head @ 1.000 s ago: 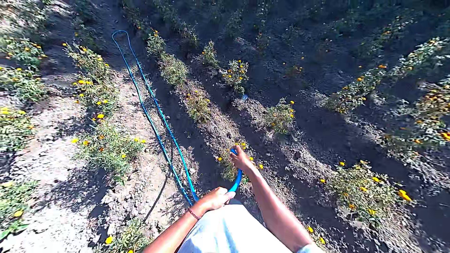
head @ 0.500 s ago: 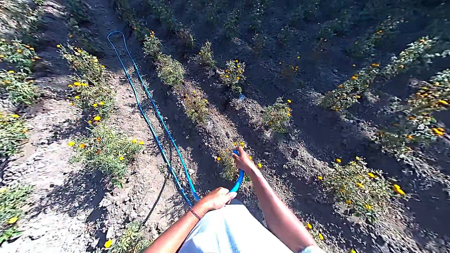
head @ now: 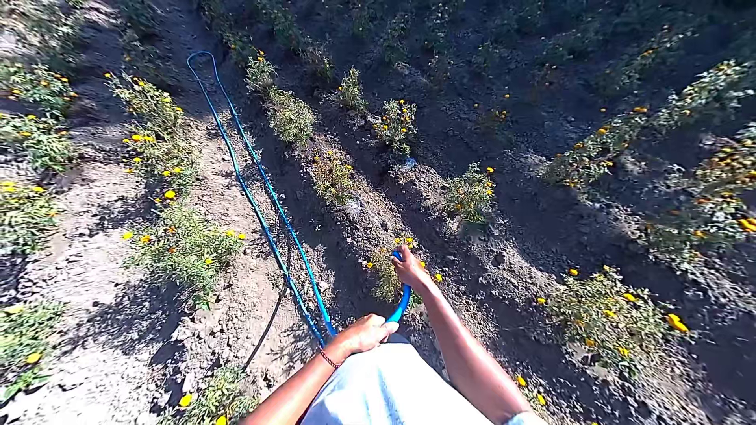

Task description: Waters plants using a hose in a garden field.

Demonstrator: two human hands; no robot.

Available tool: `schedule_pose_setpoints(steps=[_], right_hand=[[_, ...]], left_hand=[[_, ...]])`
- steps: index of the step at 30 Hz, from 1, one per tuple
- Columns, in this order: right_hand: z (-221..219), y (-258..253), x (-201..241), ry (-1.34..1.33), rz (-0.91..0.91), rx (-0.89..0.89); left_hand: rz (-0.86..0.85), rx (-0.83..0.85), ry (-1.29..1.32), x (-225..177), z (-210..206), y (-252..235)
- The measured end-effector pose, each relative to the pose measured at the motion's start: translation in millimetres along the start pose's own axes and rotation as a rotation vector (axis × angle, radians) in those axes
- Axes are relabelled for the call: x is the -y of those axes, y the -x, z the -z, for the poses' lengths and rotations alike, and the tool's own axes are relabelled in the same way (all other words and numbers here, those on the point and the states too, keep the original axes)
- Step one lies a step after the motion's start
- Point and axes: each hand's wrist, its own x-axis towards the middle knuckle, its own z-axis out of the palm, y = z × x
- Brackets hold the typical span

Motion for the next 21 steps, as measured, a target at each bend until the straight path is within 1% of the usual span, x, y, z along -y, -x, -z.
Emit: schedule_pose_setpoints(steps=[14,21], right_hand=[[-8,2,11,0.042,0.046,0.061],[-12,5,5,0.081,0.051,0.076]], left_hand=[[0.019,-0.058,0.036,4,-7,11],[0.029,-0.051,-0.017,2,-10,16]])
